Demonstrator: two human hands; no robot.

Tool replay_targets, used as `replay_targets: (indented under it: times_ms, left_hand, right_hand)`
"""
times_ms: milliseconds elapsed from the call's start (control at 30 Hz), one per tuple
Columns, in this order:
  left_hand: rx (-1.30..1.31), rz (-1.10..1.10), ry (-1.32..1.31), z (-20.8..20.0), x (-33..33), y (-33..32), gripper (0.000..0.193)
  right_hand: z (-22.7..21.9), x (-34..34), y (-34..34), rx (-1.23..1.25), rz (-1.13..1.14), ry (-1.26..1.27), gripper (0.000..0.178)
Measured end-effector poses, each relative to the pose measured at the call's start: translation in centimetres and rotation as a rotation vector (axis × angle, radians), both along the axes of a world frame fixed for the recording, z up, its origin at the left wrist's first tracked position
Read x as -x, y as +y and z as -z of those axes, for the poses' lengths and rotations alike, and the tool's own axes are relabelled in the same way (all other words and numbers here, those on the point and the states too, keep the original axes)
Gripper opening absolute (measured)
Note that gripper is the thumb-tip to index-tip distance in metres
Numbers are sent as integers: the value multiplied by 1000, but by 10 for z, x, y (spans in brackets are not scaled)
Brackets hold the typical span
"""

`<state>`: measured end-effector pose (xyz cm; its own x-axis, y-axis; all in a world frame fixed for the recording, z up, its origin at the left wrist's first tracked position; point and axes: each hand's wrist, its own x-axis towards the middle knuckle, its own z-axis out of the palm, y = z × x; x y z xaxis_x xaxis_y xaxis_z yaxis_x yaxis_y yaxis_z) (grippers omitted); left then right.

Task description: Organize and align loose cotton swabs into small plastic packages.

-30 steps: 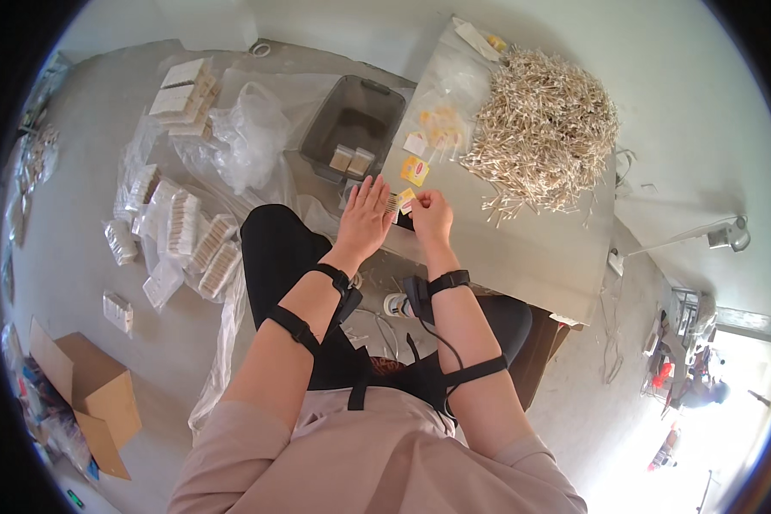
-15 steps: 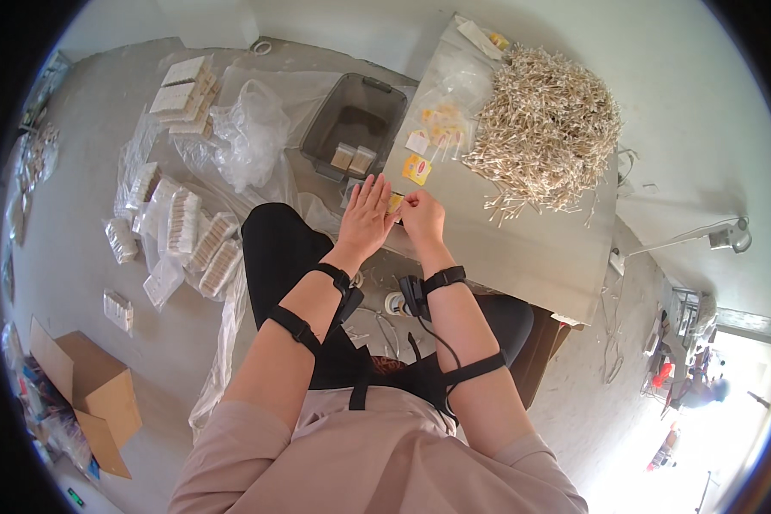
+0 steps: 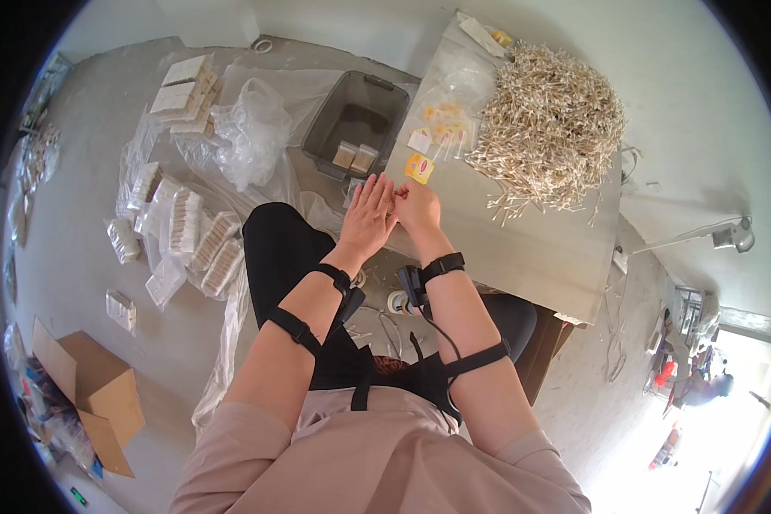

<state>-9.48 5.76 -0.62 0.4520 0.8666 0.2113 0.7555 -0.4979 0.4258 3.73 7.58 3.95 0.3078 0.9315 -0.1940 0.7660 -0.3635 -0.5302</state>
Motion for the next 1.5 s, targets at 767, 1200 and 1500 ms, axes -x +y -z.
replay_targets:
  times_ms: [767,1200,1500]
  left_hand:
    - [22,-1,96,-3,-6,1,52]
    - [-169,151,114,-18,-28,-13,62]
    - [128,398,-40,-31,-154,-14,57]
  right_hand:
    - [17,-11,-68,-281,-373,-421,54]
    - [15,-182,-114,-394,413,-259,45]
    - [8,-228,-90,-358,207,-312,46]
